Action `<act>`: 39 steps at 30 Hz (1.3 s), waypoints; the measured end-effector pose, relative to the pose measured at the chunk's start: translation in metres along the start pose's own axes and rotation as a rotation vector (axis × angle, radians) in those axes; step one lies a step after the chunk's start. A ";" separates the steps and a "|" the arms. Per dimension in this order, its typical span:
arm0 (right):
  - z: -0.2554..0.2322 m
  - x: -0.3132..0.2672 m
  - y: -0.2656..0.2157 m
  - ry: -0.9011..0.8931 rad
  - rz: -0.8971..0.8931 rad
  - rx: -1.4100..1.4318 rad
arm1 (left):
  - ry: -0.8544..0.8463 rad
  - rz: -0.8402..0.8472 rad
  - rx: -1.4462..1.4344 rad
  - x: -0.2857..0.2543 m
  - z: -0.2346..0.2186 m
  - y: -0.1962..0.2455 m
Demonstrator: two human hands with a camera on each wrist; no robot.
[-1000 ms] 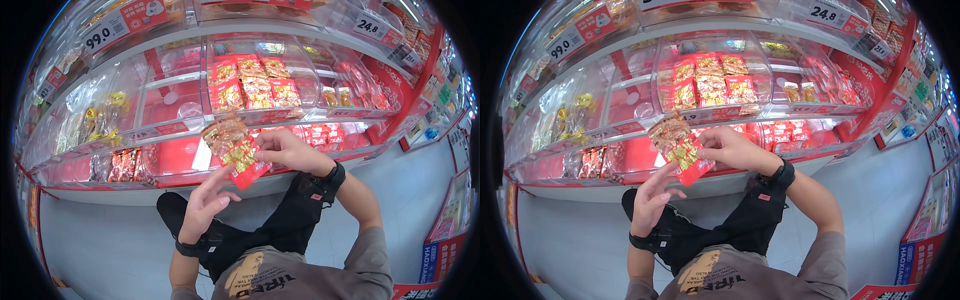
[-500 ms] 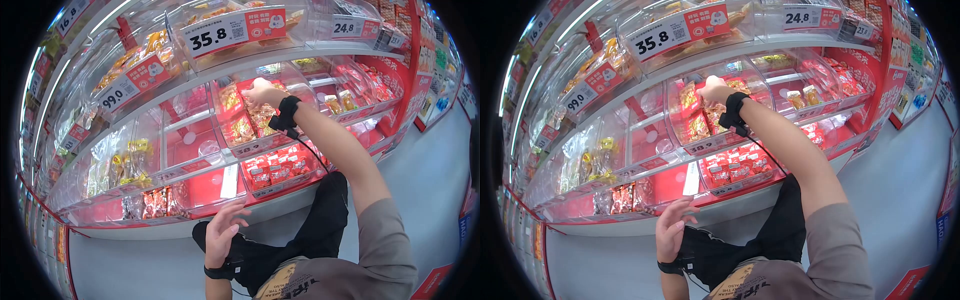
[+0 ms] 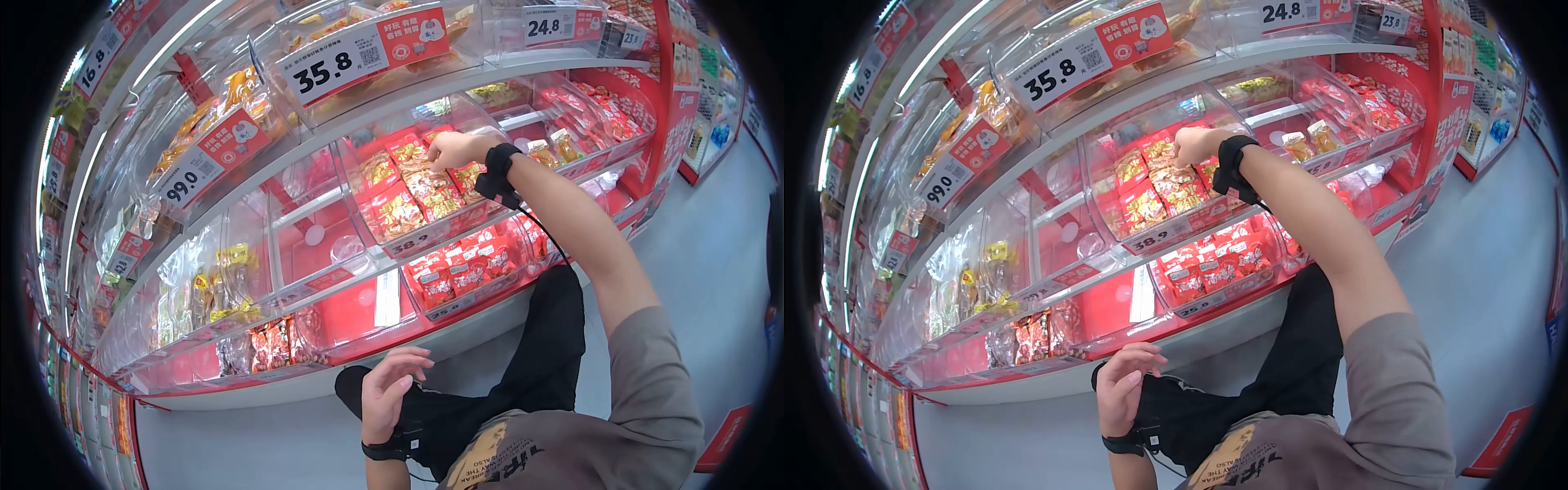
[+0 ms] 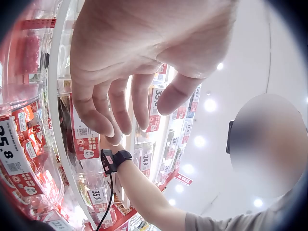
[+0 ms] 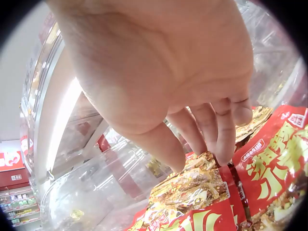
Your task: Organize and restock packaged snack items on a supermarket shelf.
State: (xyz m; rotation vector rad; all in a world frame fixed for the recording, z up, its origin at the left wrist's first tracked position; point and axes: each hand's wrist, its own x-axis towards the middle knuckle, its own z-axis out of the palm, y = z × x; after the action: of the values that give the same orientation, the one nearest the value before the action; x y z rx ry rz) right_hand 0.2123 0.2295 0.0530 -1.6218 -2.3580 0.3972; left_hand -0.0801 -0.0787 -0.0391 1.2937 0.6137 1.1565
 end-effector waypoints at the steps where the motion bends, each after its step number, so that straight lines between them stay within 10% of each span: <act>1: -0.001 0.001 0.000 -0.031 -0.007 -0.028 | 0.006 0.003 0.002 0.000 0.000 0.001; 8: -0.027 -0.017 -0.012 -0.105 -0.059 0.438 | -0.015 0.009 -0.040 -0.010 -0.005 0.002; 11: -0.036 -0.026 -0.007 0.139 -0.098 0.977 | -0.048 0.000 -0.035 -0.008 -0.004 -0.003; 12: -0.034 -0.024 -0.004 0.305 -0.329 0.669 | -0.056 -0.006 -0.038 -0.007 -0.003 -0.003; 14: -0.034 -0.037 -0.017 0.508 0.011 1.122 | -0.074 -0.014 -0.043 -0.005 0.000 -0.004; 17: -0.036 -0.048 -0.025 0.592 0.073 1.255 | -0.106 -0.021 -0.042 -0.002 0.002 -0.006; 26: -0.011 -0.005 0.001 0.804 0.047 0.830 | -0.104 -0.042 -0.042 -0.001 0.002 -0.010; 31: -0.006 -0.037 -0.029 0.308 0.204 0.477 | -0.103 -0.044 -0.021 -0.002 0.001 -0.010; 39: -0.035 -0.063 -0.025 0.336 -0.085 0.611 | -0.092 -0.062 -0.025 0.000 -0.001 -0.011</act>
State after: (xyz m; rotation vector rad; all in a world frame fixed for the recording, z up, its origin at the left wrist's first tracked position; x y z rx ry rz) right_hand 0.2254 0.1648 0.0914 -1.1858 -1.8071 0.6842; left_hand -0.0778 -0.0766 -0.0495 1.2903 0.5656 1.0450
